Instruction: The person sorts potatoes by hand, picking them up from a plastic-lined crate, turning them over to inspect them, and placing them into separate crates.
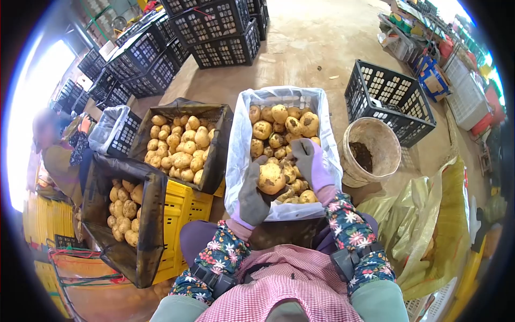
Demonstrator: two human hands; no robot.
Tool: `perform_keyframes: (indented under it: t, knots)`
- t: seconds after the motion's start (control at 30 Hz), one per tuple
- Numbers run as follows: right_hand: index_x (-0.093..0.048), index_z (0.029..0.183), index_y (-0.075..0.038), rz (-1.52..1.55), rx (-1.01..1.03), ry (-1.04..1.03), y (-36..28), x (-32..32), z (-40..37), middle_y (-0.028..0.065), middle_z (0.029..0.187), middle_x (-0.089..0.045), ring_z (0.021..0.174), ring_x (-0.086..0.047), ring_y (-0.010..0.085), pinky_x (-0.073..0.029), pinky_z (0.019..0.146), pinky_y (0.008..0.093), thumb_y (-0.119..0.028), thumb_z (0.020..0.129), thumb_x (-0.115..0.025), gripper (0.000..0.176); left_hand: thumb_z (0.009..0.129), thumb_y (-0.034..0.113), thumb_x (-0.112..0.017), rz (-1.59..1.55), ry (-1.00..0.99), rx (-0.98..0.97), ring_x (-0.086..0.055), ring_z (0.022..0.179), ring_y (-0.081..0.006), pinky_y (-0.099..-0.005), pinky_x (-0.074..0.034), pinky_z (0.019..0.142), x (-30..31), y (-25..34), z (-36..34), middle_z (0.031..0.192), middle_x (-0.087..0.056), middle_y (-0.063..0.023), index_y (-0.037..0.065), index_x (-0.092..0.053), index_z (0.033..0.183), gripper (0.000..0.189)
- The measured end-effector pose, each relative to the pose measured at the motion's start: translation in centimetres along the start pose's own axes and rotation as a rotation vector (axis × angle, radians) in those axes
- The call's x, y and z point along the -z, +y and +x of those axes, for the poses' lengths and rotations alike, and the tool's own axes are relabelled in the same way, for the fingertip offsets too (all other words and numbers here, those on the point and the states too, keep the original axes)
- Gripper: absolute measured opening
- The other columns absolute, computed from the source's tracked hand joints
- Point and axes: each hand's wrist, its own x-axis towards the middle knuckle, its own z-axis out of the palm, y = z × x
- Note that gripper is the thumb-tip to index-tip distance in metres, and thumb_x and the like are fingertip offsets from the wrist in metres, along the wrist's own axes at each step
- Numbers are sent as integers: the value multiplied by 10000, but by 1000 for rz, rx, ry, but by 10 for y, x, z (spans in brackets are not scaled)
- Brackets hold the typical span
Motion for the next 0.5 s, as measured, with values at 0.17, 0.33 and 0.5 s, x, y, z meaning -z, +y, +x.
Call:
perform_keyframes:
  t: [0.17,0.33,0.5]
  knots:
    - [-614,1038,-35,-365,430,-77,-38,-16,-37,115,792,-639,768,-626,259,-491,752,362,-395,843,-637,411,1007,419,-341,819,-44,-412,-587,1088,-230,-385,-516,913,49,-19,20,1152,-568,-103,31,-463,1262,480]
    - [-615,1024,-35,-777,799,39,-21,-34,-43,134,820,-622,812,-611,302,-458,787,434,-395,789,-652,431,1010,426,-331,-218,-177,101,-602,1008,-140,-280,-539,826,23,-2,19,1126,-580,-95,28,-492,1225,480]
    - [-632,958,-13,-251,266,-114,-6,-20,-25,163,766,-639,705,-641,261,-496,645,332,-142,849,-579,178,989,452,-345,488,104,-173,-621,1009,-288,-453,-560,780,57,-22,24,1107,-604,-146,79,-513,1197,459]
